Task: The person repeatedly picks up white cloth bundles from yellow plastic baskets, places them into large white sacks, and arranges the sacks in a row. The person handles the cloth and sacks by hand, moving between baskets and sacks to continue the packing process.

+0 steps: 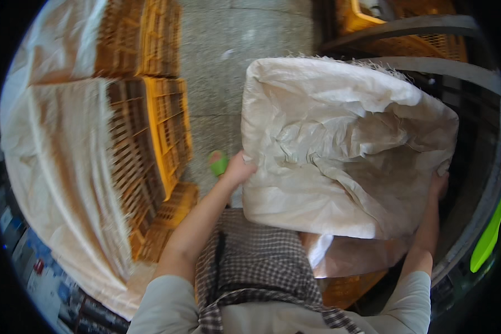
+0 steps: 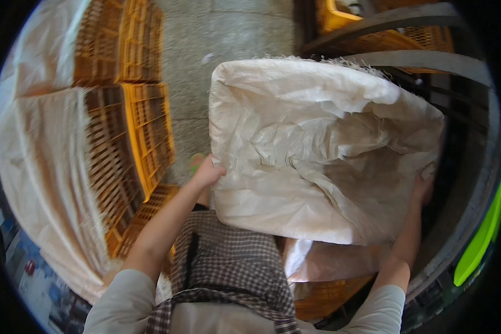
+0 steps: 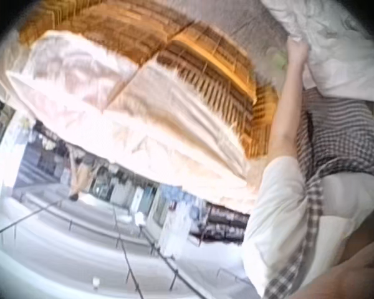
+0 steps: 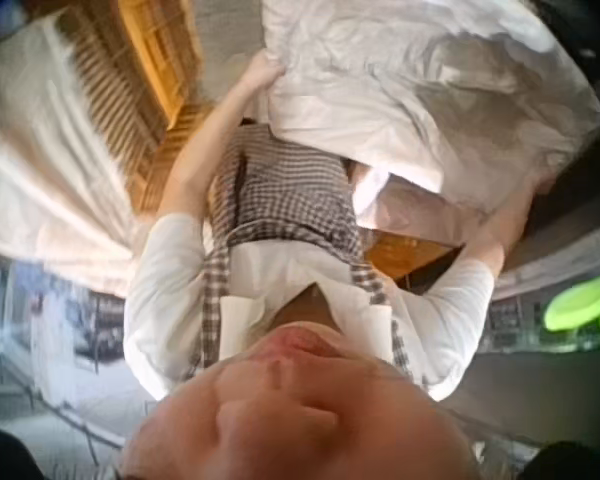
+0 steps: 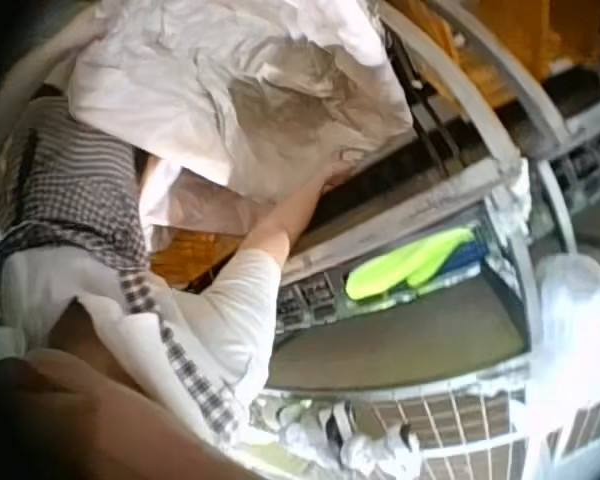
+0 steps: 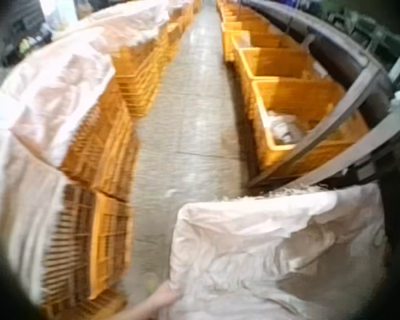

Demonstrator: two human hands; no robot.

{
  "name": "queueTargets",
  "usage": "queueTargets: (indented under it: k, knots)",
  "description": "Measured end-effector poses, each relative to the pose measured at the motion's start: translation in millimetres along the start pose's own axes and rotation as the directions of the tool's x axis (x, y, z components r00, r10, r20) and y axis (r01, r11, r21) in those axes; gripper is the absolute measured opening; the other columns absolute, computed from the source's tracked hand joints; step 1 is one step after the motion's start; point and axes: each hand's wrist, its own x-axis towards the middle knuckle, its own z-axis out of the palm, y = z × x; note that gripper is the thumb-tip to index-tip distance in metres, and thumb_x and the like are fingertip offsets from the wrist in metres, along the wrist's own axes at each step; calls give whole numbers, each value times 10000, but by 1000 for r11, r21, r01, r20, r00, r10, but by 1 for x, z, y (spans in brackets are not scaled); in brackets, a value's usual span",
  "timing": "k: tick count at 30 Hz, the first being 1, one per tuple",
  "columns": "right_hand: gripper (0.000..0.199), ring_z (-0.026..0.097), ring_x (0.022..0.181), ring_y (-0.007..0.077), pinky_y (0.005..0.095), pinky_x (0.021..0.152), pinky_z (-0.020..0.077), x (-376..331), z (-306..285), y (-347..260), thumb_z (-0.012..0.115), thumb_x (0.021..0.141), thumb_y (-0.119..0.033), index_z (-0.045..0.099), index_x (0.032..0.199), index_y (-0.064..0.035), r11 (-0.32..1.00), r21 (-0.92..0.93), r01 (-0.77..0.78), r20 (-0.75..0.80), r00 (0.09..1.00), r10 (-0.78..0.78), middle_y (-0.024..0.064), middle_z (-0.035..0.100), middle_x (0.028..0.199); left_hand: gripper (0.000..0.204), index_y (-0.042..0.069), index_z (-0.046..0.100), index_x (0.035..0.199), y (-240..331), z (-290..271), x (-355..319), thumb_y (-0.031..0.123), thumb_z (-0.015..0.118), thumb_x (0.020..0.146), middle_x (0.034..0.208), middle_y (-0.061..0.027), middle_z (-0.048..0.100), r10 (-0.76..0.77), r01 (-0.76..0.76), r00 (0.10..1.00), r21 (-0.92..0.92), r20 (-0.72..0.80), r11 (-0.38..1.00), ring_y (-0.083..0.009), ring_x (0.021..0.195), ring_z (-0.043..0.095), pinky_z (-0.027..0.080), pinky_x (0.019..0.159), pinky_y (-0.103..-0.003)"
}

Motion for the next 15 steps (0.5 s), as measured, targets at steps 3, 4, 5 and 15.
queueTargets:
  k: [3, 4, 5, 15]
  knots:
    - [593, 547, 1062, 315, 363, 876, 445, 26, -27, -4, 608, 829, -398, 468, 1258, -14, 940, 30, -341, -14, 940, 342, 186, 544, 1187, 373, 30, 608, 1034, 38, 70, 0, 131, 631, 676, 997, -178, 649, 88, -89, 996, 59, 18, 994, -309, 920, 633, 491, 798, -375]
    - [588, 540, 1065, 313, 364, 880, 443, 32, -31, -13, 603, 836, -390, 459, 1262, -10, 914, 136, -382, -47, 919, 391, 180, 534, 1194, 366, 30, 593, 1019, 50, 99, 0, 173, 655, 688, 963, -175, 652, 59, -61, 997, 34, 44, 998, -313, 890, 636, 494, 779, -391]
    - [583, 533, 1068, 312, 365, 883, 440, 33, -32, -26, 598, 843, -381, 450, 1265, -7, 882, 267, -389, -87, 902, 424, 175, 525, 1200, 362, 27, 573, 998, 64, 126, -4, 203, 671, 697, 921, -164, 645, 64, -76, 993, 131, 99, 988, -316, 861, 633, 496, 759, -407]
    - [835, 293, 1308, 373, 462, 1075, 246, -209, 26, -226, 655, 783, -344, 227, 1390, 38, 515, 747, 420, 165, 633, -756, 257, 296, 1401, 370, 62, 530, 1035, 73, 246, 41, 211, 637, 713, 850, -134, 653, -86, 70, 996, 308, 38, 949, -308, 783, 642, 502, 666, -436]
